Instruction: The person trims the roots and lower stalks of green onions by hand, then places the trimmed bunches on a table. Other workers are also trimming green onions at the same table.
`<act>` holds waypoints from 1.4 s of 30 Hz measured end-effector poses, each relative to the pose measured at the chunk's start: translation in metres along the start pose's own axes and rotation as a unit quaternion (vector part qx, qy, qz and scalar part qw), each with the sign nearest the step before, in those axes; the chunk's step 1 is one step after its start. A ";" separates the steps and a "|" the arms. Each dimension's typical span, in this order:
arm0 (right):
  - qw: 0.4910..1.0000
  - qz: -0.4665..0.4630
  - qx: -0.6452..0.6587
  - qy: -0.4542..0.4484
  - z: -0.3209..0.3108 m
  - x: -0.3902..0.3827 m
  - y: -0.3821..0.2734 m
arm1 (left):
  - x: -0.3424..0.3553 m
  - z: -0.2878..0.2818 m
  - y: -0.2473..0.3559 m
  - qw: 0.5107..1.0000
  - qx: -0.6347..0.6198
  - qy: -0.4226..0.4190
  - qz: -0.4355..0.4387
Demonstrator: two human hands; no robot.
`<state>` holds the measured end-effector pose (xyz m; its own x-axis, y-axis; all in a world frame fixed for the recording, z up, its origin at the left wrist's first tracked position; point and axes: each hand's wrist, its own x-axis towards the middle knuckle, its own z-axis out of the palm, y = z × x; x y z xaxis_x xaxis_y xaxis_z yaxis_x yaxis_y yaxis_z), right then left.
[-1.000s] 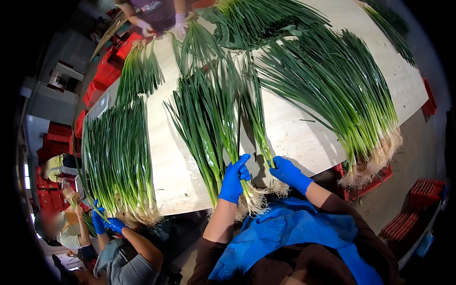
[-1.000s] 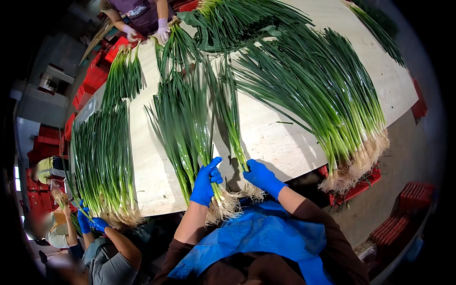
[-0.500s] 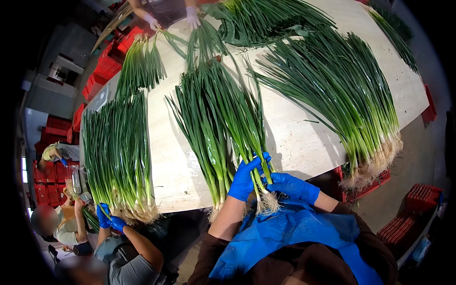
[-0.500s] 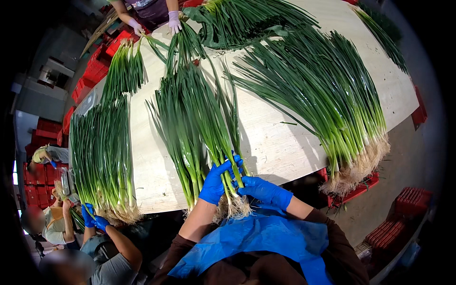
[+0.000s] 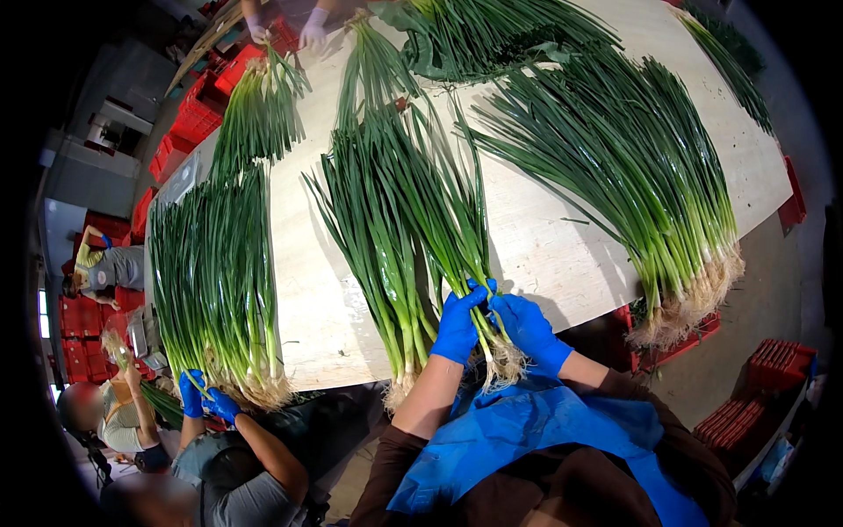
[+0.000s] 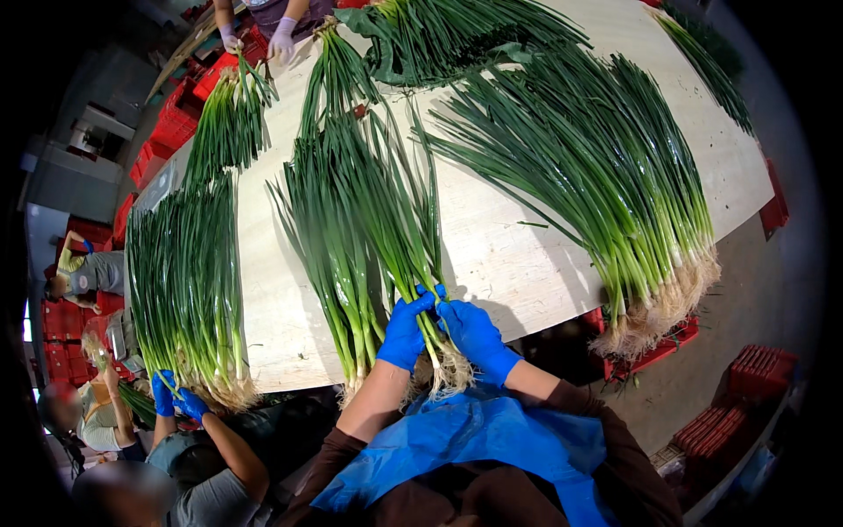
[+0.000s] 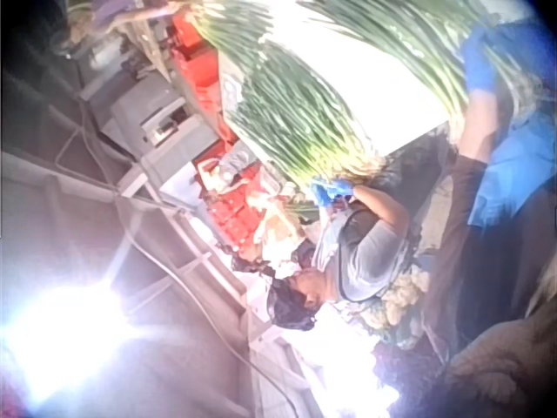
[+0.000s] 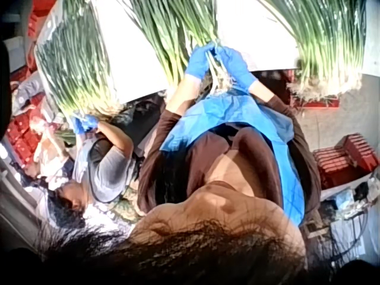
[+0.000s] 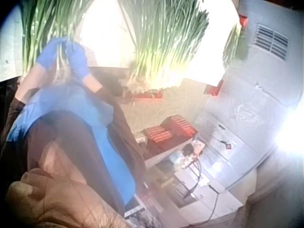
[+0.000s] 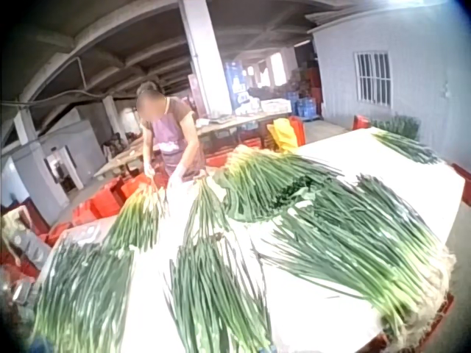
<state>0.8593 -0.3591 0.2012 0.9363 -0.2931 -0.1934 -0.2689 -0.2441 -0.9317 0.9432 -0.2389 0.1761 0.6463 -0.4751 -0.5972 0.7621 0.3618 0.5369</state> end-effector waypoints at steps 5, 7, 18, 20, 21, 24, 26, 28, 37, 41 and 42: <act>0.996 -0.076 -0.021 0.040 -0.008 -0.022 -0.006 | 0.002 -0.001 0.010 0.999 -0.028 -0.045 -0.001; 0.981 -0.180 -0.064 -0.040 -0.023 -0.024 -0.020 | 0.003 -0.003 0.016 0.999 -0.037 -0.023 -0.005; 0.921 -0.143 0.057 -0.357 -0.060 -0.063 -0.025 | 0.012 0.004 0.012 1.000 0.007 -0.014 -0.003; 0.913 -0.135 0.032 -0.384 -0.057 -0.078 -0.021 | 0.014 0.009 0.016 0.998 0.054 0.009 0.024; 0.900 -0.265 -0.134 -0.319 -0.067 -0.069 -0.014 | 0.012 0.012 0.018 0.996 0.079 0.021 0.041; 0.984 -0.055 -0.126 -0.112 -0.115 -0.075 -0.020 | 0.013 0.016 0.014 0.994 0.107 0.032 0.018; 0.987 0.037 -0.113 -0.111 -0.142 -0.091 0.005 | 0.017 0.014 0.007 0.989 0.149 0.013 0.017; 0.962 0.100 -0.201 -0.156 -0.164 -0.113 0.050 | 0.026 0.000 -0.013 0.957 0.273 0.081 0.062; 0.931 0.208 -0.219 0.203 -0.292 -0.211 0.263 | 0.019 0.030 -0.016 0.800 0.558 0.194 0.105; 0.856 0.481 -0.169 -0.087 -0.305 -0.194 0.230 | 0.017 -0.015 -0.008 0.920 0.359 0.101 0.122; 0.862 0.489 0.012 -0.135 -0.284 -0.177 0.180 | 0.010 -0.021 -0.004 0.938 0.319 0.089 0.108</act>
<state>0.5813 -0.6139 0.1552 0.2841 -0.1204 -0.9512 -0.9574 0.0183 -0.2882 0.9475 -0.2286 0.1558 0.8219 -0.2848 -0.4933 0.4715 -0.1459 0.8697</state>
